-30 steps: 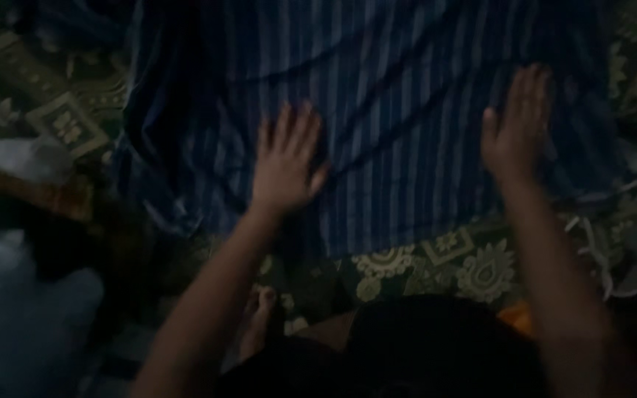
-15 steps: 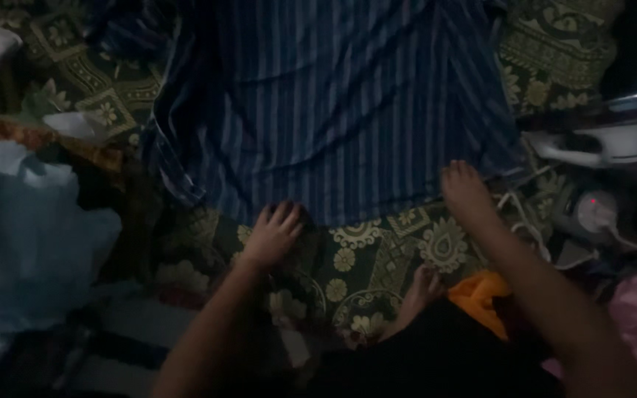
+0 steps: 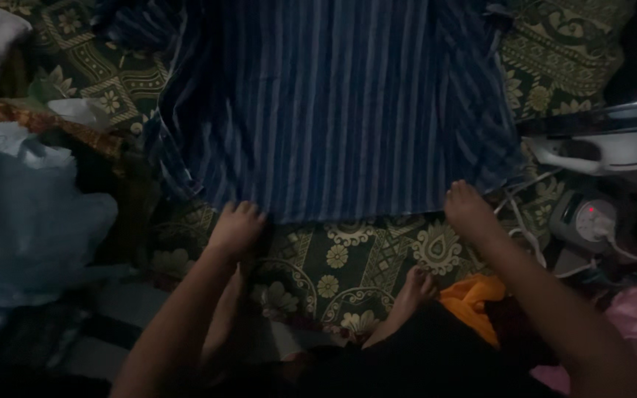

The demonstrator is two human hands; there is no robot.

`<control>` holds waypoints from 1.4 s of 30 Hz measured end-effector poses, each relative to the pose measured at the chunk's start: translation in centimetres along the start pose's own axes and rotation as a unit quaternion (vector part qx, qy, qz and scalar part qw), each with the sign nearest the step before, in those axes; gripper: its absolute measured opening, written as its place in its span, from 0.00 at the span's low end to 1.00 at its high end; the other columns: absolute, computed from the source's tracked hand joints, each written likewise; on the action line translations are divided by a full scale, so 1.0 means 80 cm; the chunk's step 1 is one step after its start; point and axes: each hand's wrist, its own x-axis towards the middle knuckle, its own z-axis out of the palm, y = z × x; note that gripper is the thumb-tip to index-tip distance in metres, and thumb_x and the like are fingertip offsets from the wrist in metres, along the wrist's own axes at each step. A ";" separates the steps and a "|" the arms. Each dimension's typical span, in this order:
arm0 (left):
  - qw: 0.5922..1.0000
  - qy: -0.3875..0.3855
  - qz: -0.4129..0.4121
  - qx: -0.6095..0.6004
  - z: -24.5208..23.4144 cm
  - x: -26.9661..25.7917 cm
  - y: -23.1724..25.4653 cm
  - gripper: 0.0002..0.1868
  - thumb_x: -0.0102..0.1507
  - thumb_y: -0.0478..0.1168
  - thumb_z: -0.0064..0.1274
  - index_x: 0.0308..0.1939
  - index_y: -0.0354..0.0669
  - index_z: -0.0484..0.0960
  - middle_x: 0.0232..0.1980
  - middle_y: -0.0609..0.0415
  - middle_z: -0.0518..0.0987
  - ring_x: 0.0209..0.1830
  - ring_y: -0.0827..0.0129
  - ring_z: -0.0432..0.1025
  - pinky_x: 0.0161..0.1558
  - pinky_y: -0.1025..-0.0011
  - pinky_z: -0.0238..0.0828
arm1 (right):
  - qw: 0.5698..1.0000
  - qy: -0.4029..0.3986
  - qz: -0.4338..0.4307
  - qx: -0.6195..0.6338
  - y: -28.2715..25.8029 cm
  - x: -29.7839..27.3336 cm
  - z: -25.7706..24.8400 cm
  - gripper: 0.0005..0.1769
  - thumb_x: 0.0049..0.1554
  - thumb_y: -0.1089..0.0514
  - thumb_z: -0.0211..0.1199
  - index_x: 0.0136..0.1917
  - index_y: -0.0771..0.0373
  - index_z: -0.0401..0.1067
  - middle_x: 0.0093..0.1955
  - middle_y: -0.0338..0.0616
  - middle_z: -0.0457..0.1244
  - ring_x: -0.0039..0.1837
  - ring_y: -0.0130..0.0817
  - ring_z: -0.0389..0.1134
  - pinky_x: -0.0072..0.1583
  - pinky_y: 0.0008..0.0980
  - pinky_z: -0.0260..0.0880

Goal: The person irons a blue and white striped shirt on a patterned surface. They use a white electric iron to smooth the fabric, adjusting the shirt's position and sleeves as needed.

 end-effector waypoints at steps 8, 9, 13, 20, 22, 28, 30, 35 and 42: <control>0.987 -0.051 -0.153 0.003 0.105 -0.029 -0.060 0.18 0.67 0.45 0.48 0.60 0.53 0.77 0.64 0.52 0.73 0.66 0.57 0.65 0.64 0.56 0.63 | 0.999 -0.019 -0.033 0.000 -0.013 -0.036 -0.008 0.24 0.49 0.61 0.62 0.57 0.78 0.74 0.65 0.71 0.64 0.63 0.61 0.67 0.64 0.51 0.69; 0.988 -0.013 -0.157 -0.011 0.125 -0.033 -0.073 0.20 0.64 0.44 0.48 0.61 0.52 0.76 0.64 0.52 0.72 0.66 0.56 0.65 0.61 0.56 0.64 | 0.998 -0.011 -0.050 0.028 -0.013 -0.041 -0.013 0.25 0.46 0.61 0.62 0.56 0.76 0.75 0.64 0.69 0.65 0.62 0.61 0.68 0.63 0.52 0.70; 0.989 0.082 -0.119 0.041 0.139 -0.045 -0.091 0.24 0.60 0.43 0.50 0.61 0.50 0.75 0.65 0.52 0.71 0.64 0.56 0.64 0.59 0.56 0.64 | 0.958 -0.142 0.124 0.216 0.013 -0.068 -0.042 0.07 0.57 0.60 0.60 0.42 0.62 0.77 0.49 0.52 0.67 0.55 0.49 0.68 0.60 0.49 0.69; 0.996 0.007 -0.084 -0.025 0.018 -0.001 0.006 0.23 0.64 0.45 0.49 0.64 0.46 0.73 0.66 0.48 0.69 0.68 0.54 0.62 0.66 0.57 0.59 | 0.638 0.117 0.675 0.352 0.107 -0.129 0.057 0.24 0.62 0.60 0.62 0.67 0.75 0.64 0.57 0.60 0.60 0.56 0.53 0.62 0.58 0.48 0.63; 0.982 0.151 -0.093 -0.069 0.014 0.021 0.025 0.26 0.65 0.44 0.48 0.67 0.41 0.71 0.70 0.45 0.66 0.72 0.50 0.59 0.67 0.53 0.58 | 0.573 0.060 0.700 0.422 0.134 -0.125 0.107 0.23 0.62 0.60 0.63 0.67 0.75 0.65 0.57 0.59 0.61 0.56 0.51 0.63 0.58 0.47 0.64; 0.966 0.142 -0.189 -0.104 0.019 0.048 0.054 0.38 0.66 0.57 0.42 0.78 0.47 0.56 0.83 0.47 0.47 0.82 0.40 0.38 0.75 0.38 0.36 | 0.519 -0.001 0.721 0.459 0.188 -0.125 0.175 0.21 0.60 0.61 0.65 0.64 0.74 0.69 0.55 0.56 0.64 0.56 0.48 0.66 0.57 0.44 0.67; 0.973 0.067 -0.187 -0.115 0.006 0.041 0.050 0.45 0.66 0.66 0.38 0.80 0.48 0.47 0.84 0.47 0.39 0.83 0.39 0.31 0.74 0.35 0.30 | 0.524 -0.002 0.719 0.456 0.194 -0.121 0.175 0.20 0.60 0.62 0.66 0.63 0.73 0.71 0.55 0.54 0.65 0.56 0.46 0.67 0.56 0.43 0.67; 0.984 -0.061 -0.159 -0.043 -0.030 0.031 0.046 0.51 0.66 0.75 0.29 0.82 0.51 0.33 0.85 0.49 0.26 0.82 0.40 0.21 0.70 0.27 0.24 | 0.570 0.027 0.690 0.445 0.174 -0.087 0.152 0.19 0.59 0.63 0.67 0.61 0.72 0.74 0.54 0.52 0.68 0.55 0.43 0.70 0.55 0.41 0.69; 0.970 -0.171 -0.154 -0.077 -0.063 0.030 0.043 0.56 0.63 0.79 0.27 0.82 0.53 0.28 0.85 0.52 0.20 0.82 0.41 0.15 0.69 0.25 0.20 | 0.739 0.140 0.531 0.391 0.204 -0.028 -0.019 0.16 0.57 0.65 0.70 0.59 0.71 0.79 0.52 0.48 0.71 0.55 0.39 0.74 0.54 0.38 0.72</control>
